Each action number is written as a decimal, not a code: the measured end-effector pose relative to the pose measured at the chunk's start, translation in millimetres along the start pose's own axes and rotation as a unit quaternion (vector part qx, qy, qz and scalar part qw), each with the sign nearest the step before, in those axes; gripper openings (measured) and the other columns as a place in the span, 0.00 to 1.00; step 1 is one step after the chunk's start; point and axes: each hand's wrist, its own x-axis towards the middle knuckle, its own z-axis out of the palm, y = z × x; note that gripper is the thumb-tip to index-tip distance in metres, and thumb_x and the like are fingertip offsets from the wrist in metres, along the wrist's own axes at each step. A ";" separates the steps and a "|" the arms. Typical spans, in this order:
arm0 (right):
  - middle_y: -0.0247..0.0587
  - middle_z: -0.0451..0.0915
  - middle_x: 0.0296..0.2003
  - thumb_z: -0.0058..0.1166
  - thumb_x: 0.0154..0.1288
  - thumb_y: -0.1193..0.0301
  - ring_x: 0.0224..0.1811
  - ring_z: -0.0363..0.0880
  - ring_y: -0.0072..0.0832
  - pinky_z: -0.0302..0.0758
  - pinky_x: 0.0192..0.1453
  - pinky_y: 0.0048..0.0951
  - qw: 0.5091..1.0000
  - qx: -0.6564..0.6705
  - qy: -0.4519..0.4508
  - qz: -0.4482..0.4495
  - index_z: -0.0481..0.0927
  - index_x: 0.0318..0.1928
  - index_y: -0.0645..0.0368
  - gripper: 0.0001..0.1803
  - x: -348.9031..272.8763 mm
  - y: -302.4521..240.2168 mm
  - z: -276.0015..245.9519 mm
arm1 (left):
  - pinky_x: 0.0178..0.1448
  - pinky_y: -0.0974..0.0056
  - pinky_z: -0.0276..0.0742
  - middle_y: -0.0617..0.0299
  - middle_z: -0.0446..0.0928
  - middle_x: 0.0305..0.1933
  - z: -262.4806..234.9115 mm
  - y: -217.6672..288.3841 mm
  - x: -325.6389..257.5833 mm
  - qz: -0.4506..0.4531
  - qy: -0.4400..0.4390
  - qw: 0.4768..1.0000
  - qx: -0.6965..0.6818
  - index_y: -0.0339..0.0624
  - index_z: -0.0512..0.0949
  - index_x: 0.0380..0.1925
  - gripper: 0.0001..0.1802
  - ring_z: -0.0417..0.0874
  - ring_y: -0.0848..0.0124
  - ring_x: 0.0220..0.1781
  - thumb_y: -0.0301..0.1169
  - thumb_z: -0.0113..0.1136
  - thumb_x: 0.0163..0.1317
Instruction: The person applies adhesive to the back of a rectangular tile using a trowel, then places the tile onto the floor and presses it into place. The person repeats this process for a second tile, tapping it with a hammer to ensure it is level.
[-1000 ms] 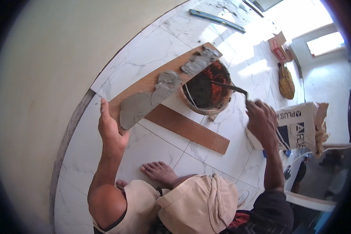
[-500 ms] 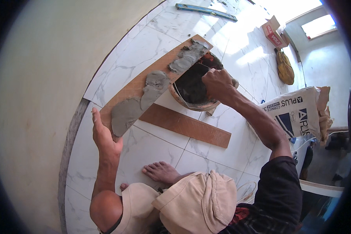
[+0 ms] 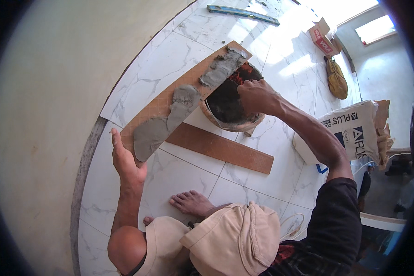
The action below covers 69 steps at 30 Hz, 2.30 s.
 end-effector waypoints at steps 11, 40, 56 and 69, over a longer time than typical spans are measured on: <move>0.49 0.82 0.25 0.60 0.66 0.58 0.29 0.84 0.41 0.80 0.35 0.42 0.985 0.166 -0.008 -0.053 0.87 0.33 0.66 0.20 5.8 39.5 32.1 | 0.70 0.53 0.72 0.57 0.64 0.73 5.9 -4.8 0.1 -0.029 0.006 1.000 -0.009 0.52 0.53 0.78 0.39 0.68 0.59 0.73 0.56 0.47 0.74; 0.37 0.86 0.35 0.62 0.65 0.65 0.34 0.87 0.34 0.81 0.40 0.36 0.867 0.151 0.429 0.204 0.85 0.45 0.59 0.13 -38.3 96.7 73.9 | 0.74 0.63 0.69 0.52 0.58 0.78 -56.5 -9.8 76.8 0.037 -0.107 0.994 0.006 0.40 0.51 0.77 0.41 0.67 0.62 0.74 0.21 0.56 0.67; 0.40 0.79 0.36 0.59 0.65 0.71 0.38 0.83 0.37 0.73 0.39 0.39 0.895 0.052 0.418 0.146 0.79 0.51 0.61 0.15 -44.0 36.6 95.1 | 0.63 0.64 0.79 0.53 0.69 0.70 -41.3 2.7 65.2 0.056 -0.072 0.992 0.087 0.38 0.57 0.74 0.34 0.74 0.65 0.69 0.39 0.54 0.73; 0.54 0.76 0.46 0.51 0.62 0.80 0.49 0.80 0.45 0.77 0.42 0.46 0.936 0.033 0.321 0.140 0.72 0.59 0.79 0.24 -58.6 -17.8 97.5 | 0.66 0.51 0.70 0.55 0.72 0.67 -4.8 26.8 42.6 -0.019 0.018 0.998 0.053 0.46 0.68 0.68 0.37 0.73 0.61 0.67 0.59 0.53 0.70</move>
